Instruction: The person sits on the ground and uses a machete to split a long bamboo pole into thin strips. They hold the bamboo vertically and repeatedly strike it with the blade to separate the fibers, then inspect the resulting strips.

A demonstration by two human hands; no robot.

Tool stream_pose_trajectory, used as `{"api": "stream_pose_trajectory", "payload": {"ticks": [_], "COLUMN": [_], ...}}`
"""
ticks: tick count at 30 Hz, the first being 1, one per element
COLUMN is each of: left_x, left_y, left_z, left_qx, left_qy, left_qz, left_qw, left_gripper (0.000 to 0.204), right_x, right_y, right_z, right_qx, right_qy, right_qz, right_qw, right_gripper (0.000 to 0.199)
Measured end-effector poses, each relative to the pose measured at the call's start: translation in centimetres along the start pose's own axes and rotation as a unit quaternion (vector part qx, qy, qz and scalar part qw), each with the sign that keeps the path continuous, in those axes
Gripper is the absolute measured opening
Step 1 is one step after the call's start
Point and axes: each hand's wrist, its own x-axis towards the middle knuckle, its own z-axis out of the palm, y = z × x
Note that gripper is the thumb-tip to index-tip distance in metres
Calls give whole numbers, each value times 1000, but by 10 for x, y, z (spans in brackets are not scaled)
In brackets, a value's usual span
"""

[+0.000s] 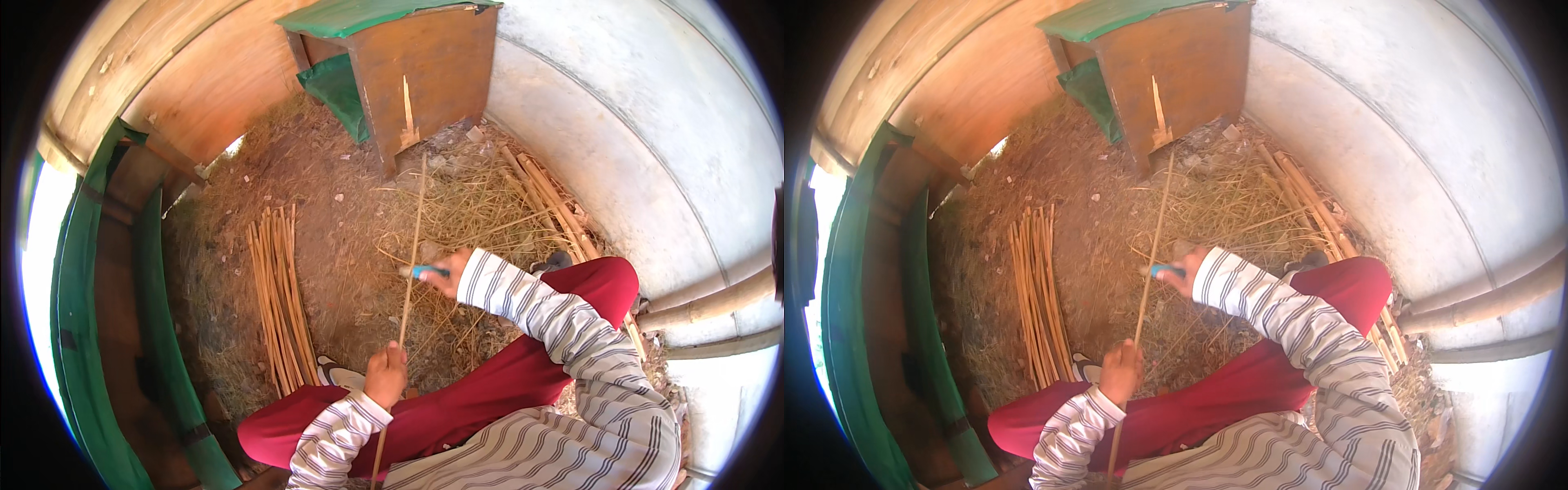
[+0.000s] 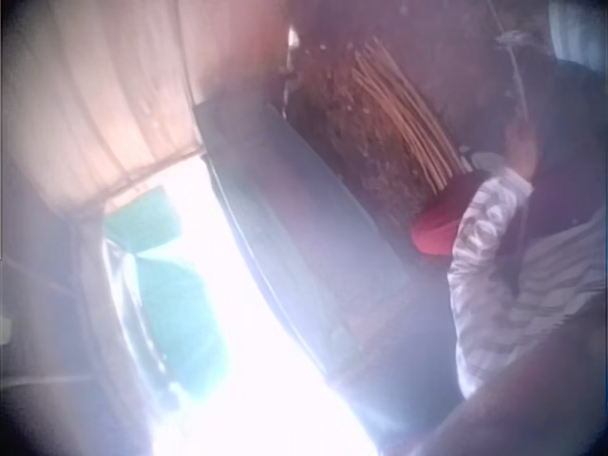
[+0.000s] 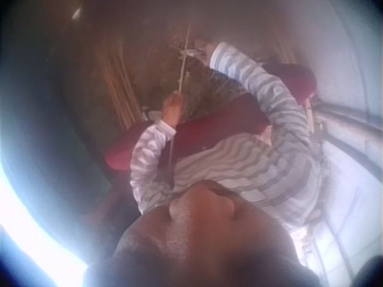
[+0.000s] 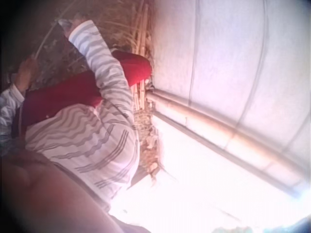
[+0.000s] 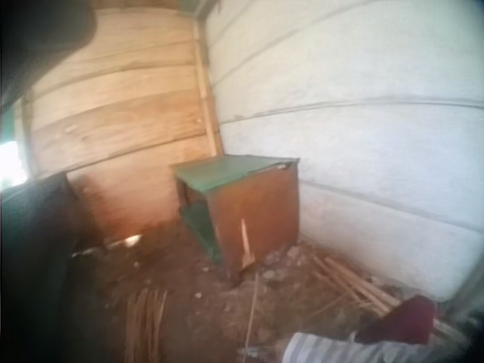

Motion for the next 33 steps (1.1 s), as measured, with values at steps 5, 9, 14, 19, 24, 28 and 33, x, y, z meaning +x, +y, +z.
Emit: {"api": "stream_pose_trajectory", "payload": {"ticks": [5, 9, 14, 19, 24, 28, 33], "left_x": [-43, -81, -107, -106, -104, -115, -114], "left_y": [-35, -33, -41, -44, -47, -41, -9], "left_z": [-2, 2, -15, -13, -24, -29, -24], "left_qx": [-23, -49, -103, -18, 21, -18, -15], "left_qy": [-68, -63, -69, -28, -11, 16, -16], "left_qz": [19, -67, -130, -18, 20, -2, 9], "left_qw": [997, 995, 984, 999, 1000, 1000, 1000], "left_gripper": [48, 45, 43, 42, 42, 35, 25], "right_x": [73, 86, 102, 87, 77, 44, 11], "right_y": [111, 126, 134, 112, 165, 147, 79], "right_z": [-15, -16, -11, -26, -65, -90, -53], "right_qx": [-64, -90, -82, -58, 20, 35, -48], "right_qy": [75, 77, 97, 231, 341, 233, 120], "right_qz": [106, 192, 233, 188, 310, 307, 160], "right_qw": [989, 974, 964, 953, 887, 922, 979], "right_gripper": [67, 71, 66, 59, 60, 63, 64]}}
